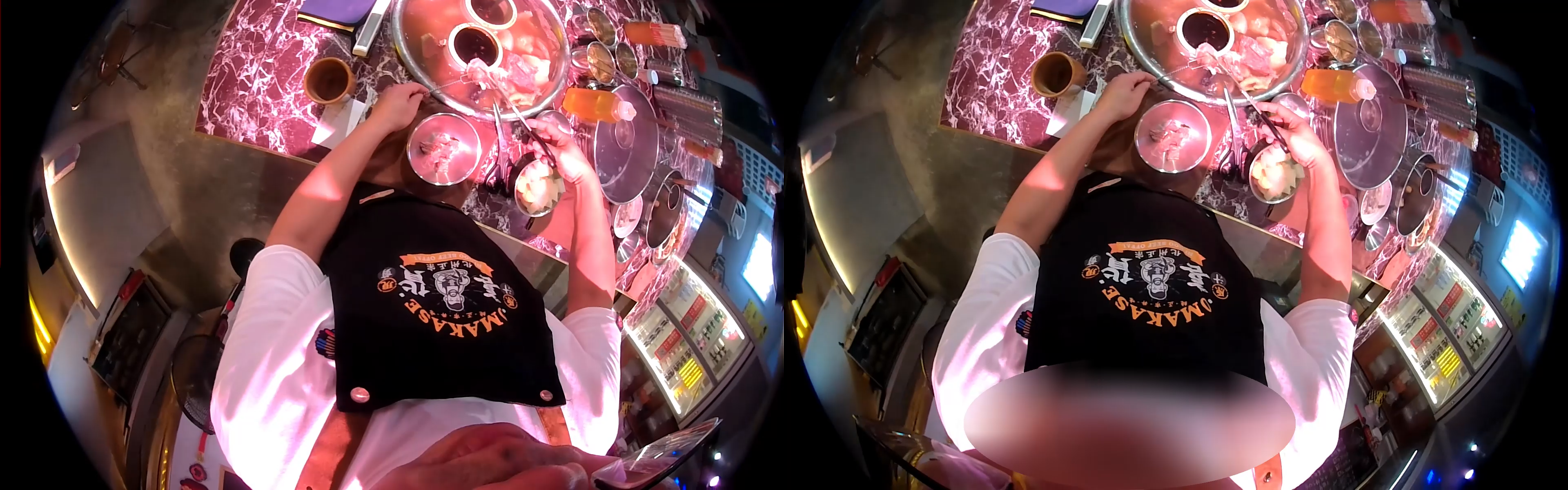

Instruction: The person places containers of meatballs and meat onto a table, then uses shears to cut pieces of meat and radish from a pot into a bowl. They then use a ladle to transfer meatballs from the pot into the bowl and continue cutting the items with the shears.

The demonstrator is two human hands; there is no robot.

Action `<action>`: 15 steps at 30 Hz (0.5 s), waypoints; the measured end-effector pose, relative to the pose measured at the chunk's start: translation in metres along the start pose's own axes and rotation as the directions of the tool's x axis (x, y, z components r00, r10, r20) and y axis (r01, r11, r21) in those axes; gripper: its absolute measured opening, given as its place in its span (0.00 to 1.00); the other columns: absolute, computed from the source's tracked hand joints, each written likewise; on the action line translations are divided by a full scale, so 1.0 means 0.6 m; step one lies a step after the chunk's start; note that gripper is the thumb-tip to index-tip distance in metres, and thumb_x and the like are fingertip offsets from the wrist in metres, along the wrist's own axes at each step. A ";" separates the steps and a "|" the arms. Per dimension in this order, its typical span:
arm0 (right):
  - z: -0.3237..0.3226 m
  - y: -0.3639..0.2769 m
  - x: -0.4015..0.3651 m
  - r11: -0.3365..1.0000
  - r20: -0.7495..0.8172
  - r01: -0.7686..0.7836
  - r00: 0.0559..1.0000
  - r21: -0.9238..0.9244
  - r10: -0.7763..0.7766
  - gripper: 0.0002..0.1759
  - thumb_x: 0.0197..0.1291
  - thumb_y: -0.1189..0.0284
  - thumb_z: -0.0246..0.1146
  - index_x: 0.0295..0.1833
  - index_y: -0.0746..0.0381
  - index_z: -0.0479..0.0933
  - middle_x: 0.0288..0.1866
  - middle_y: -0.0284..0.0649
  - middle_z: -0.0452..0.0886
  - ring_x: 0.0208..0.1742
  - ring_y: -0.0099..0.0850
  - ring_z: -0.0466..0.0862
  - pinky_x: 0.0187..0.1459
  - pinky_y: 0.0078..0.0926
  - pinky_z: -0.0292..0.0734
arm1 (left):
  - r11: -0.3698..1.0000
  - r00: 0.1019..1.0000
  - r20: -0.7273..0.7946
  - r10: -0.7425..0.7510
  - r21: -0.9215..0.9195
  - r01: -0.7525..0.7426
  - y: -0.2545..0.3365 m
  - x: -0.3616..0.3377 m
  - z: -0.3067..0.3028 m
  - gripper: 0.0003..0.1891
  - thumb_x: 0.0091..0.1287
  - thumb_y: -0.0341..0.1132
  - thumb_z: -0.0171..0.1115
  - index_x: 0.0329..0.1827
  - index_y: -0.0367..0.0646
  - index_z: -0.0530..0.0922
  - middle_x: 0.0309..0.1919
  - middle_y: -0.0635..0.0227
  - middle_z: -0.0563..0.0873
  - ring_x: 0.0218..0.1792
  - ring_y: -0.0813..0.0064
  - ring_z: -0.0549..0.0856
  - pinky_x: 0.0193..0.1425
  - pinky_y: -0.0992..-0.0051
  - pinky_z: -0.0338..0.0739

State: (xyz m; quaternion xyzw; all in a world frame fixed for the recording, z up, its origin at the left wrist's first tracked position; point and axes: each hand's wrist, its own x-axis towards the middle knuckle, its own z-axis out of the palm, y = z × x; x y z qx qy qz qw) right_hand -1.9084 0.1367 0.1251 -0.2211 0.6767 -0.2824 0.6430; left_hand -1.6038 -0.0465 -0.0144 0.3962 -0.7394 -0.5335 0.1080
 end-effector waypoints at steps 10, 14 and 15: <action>-0.021 0.036 -0.016 0.997 -0.094 0.064 0.993 -0.047 -0.068 0.25 0.62 0.76 0.63 0.66 0.56 0.72 0.41 0.34 0.82 0.38 0.23 0.81 0.40 0.20 0.75 | 1.000 0.999 -0.029 0.025 -0.005 -0.026 0.038 0.044 0.034 0.14 0.70 0.36 0.55 0.51 0.40 0.84 0.44 0.53 0.88 0.47 0.57 0.87 0.53 0.66 0.79; 0.027 0.012 -0.019 0.735 -0.224 0.050 0.937 -0.676 -0.270 0.30 0.54 0.69 0.68 0.65 0.52 0.71 0.55 0.45 0.83 0.52 0.37 0.84 0.57 0.33 0.76 | 0.997 0.999 0.041 0.014 0.070 -0.017 0.076 0.061 0.038 0.16 0.69 0.38 0.56 0.53 0.40 0.83 0.46 0.52 0.87 0.50 0.59 0.87 0.55 0.66 0.78; 0.025 0.017 -0.022 0.741 -0.231 0.049 0.935 -0.669 -0.270 0.30 0.54 0.69 0.68 0.65 0.52 0.71 0.55 0.45 0.83 0.52 0.37 0.84 0.57 0.33 0.76 | 0.997 0.999 0.049 0.018 0.077 -0.022 0.079 0.062 0.041 0.16 0.69 0.38 0.56 0.53 0.40 0.83 0.46 0.52 0.87 0.50 0.59 0.87 0.55 0.66 0.78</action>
